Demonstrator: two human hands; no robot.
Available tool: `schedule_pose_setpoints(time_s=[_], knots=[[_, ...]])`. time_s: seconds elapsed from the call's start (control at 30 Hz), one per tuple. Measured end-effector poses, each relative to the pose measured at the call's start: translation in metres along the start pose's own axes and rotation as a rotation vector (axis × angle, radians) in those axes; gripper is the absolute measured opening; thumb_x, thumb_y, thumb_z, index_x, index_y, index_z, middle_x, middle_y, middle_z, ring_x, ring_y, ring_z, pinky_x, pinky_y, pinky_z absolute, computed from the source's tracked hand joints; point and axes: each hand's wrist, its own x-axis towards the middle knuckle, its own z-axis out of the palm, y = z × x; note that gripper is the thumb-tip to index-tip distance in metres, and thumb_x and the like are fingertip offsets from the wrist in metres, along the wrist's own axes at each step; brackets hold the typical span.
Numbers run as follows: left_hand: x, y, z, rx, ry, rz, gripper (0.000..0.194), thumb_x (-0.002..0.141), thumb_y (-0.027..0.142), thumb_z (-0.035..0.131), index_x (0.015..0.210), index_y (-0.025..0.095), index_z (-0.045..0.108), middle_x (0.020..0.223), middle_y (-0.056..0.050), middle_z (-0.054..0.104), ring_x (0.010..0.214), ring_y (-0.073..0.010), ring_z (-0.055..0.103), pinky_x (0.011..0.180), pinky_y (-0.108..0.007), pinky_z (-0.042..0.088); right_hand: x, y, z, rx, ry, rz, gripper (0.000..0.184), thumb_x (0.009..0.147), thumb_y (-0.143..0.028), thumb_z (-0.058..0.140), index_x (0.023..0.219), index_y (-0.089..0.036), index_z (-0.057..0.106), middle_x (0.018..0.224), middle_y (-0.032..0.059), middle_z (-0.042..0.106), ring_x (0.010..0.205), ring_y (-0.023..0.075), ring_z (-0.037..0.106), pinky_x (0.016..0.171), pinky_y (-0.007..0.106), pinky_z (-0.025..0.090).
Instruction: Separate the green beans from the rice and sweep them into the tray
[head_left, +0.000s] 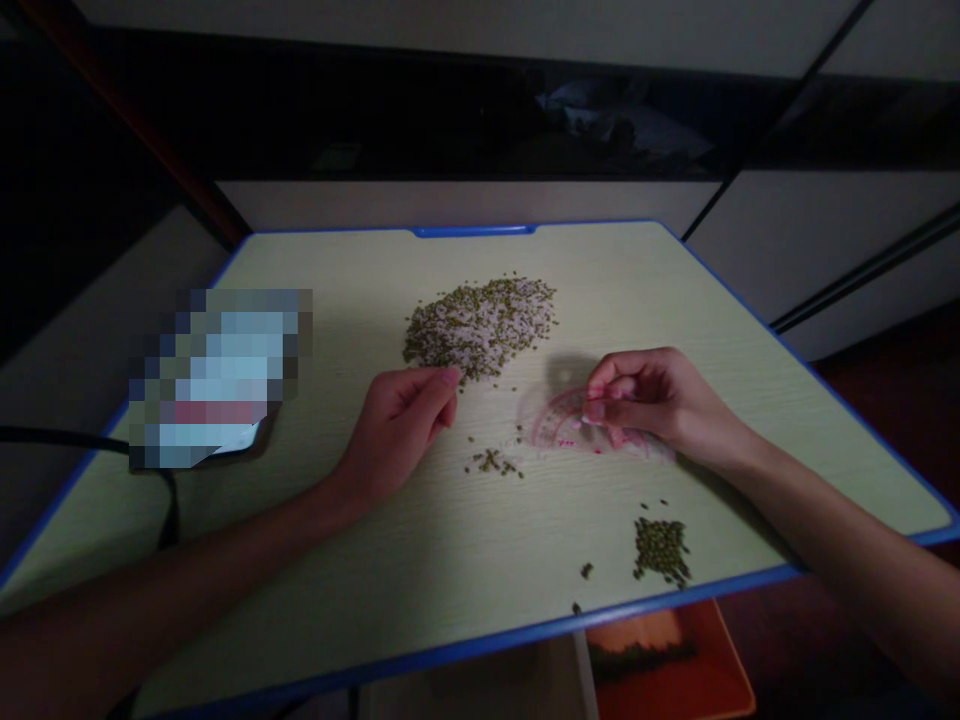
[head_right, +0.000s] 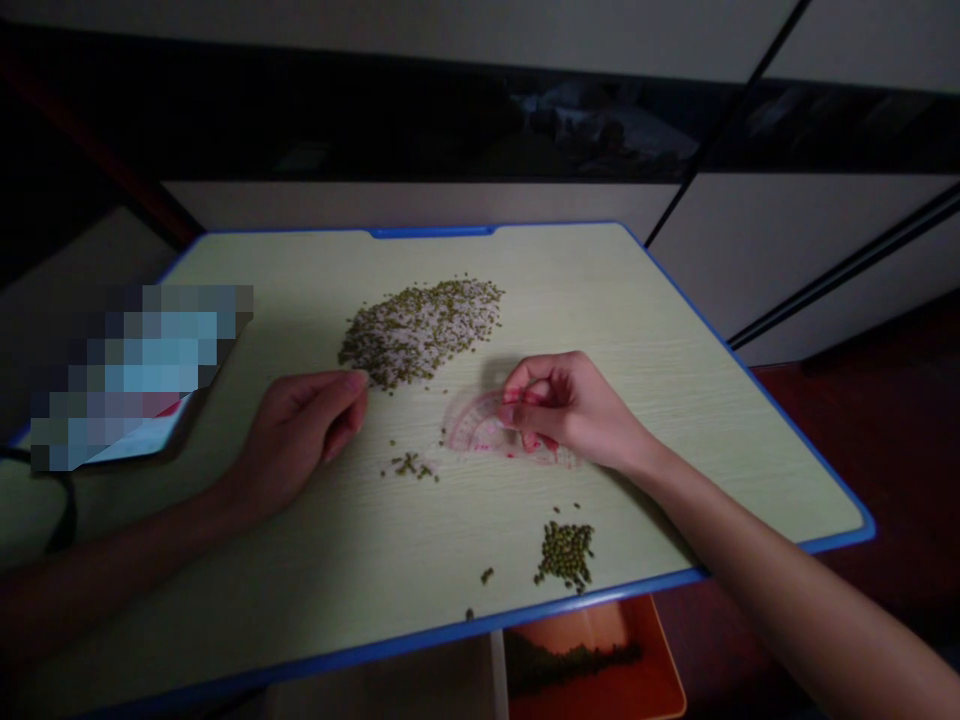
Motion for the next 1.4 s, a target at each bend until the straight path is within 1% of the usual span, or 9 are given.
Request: schedule_pose_setpoints(time_s=[0.17, 0.37, 0.5, 0.73, 0.83, 0.97, 1.2, 1.4], knots=[[0.0001, -0.0009, -0.0002, 0.006, 0.001, -0.003, 0.037, 0.080, 0.024, 0.043, 0.044, 0.018, 0.043, 0.034, 0.007, 0.034, 0.031, -0.0041, 0.030, 0.034, -0.019, 0.021, 0.0011, 0.0014, 0.0042, 0.015, -0.031, 0.019, 0.019, 0.061, -0.022, 0.073, 0.064, -0.014, 0.057, 0.043, -0.0012, 0.057, 0.036, 0.0053, 0.044, 0.037, 0.020, 0.030], [-0.0008, -0.0001, -0.0001, 0.016, 0.003, -0.024, 0.036, 0.080, 0.024, 0.043, 0.044, 0.018, 0.042, 0.033, 0.007, 0.033, 0.031, -0.0048, 0.029, 0.034, -0.019, 0.021, 0.0016, 0.0026, 0.0048, 0.035, -0.009, 0.031, 0.019, 0.059, -0.020, 0.075, 0.064, -0.014, 0.057, 0.044, -0.0008, 0.059, 0.037, 0.0059, 0.049, 0.036, 0.018, 0.032], [-0.0006, 0.0001, -0.0001, 0.025, 0.010, -0.023, 0.036, 0.080, 0.025, 0.043, 0.044, 0.018, 0.043, 0.033, 0.006, 0.034, 0.031, -0.0053, 0.030, 0.034, -0.020, 0.021, 0.0022, 0.0015, 0.0050, 0.016, -0.011, 0.031, 0.020, 0.059, -0.021, 0.076, 0.063, -0.015, 0.057, 0.044, -0.0009, 0.059, 0.036, 0.0053, 0.046, 0.036, 0.019, 0.032], [-0.0002, -0.0011, -0.0005, 0.020, 0.008, -0.020, 0.036, 0.079, 0.024, 0.043, 0.044, 0.019, 0.042, 0.034, 0.006, 0.034, 0.031, -0.0050, 0.030, 0.034, -0.020, 0.021, 0.0026, -0.0017, 0.0038, 0.011, 0.098, 0.045, 0.022, 0.059, -0.024, 0.075, 0.061, -0.014, 0.056, 0.040, -0.0005, 0.057, 0.032, 0.0039, 0.039, 0.033, 0.019, 0.025], [0.0000, -0.0004, 0.0002, 0.017, 0.007, -0.019, 0.036, 0.080, 0.024, 0.043, 0.044, 0.018, 0.043, 0.034, 0.006, 0.034, 0.031, -0.0049, 0.030, 0.034, -0.020, 0.021, 0.0026, -0.0023, 0.0059, 0.033, 0.112, 0.017, 0.022, 0.058, -0.023, 0.075, 0.063, -0.014, 0.055, 0.041, -0.0001, 0.057, 0.033, 0.0047, 0.041, 0.033, 0.019, 0.027], [0.0011, 0.0002, 0.0002, 0.021, 0.005, -0.020, 0.037, 0.080, 0.024, 0.043, 0.044, 0.018, 0.043, 0.033, 0.006, 0.033, 0.031, -0.0049, 0.029, 0.034, -0.020, 0.021, 0.0046, -0.0009, 0.0099, 0.042, 0.101, -0.017, 0.021, 0.060, -0.023, 0.074, 0.065, -0.014, 0.055, 0.043, -0.0006, 0.059, 0.032, 0.0051, 0.043, 0.034, 0.020, 0.031], [-0.0005, -0.0008, -0.0007, 0.035, 0.008, -0.013, 0.037, 0.080, 0.025, 0.043, 0.044, 0.019, 0.042, 0.033, 0.006, 0.034, 0.031, -0.0053, 0.029, 0.035, -0.020, 0.021, 0.0046, -0.0002, 0.0078, 0.004, 0.041, -0.011, 0.021, 0.060, -0.023, 0.076, 0.065, -0.014, 0.057, 0.041, -0.0025, 0.056, 0.034, 0.0034, 0.040, 0.034, 0.018, 0.026], [-0.0001, -0.0001, -0.0004, 0.027, 0.003, -0.010, 0.037, 0.080, 0.025, 0.043, 0.044, 0.018, 0.043, 0.033, 0.006, 0.033, 0.031, -0.0053, 0.029, 0.035, -0.020, 0.021, 0.0042, 0.0018, 0.0055, -0.007, 0.051, -0.030, 0.022, 0.061, -0.025, 0.076, 0.066, -0.015, 0.057, 0.043, -0.0023, 0.057, 0.035, 0.0039, 0.042, 0.035, 0.019, 0.029]])
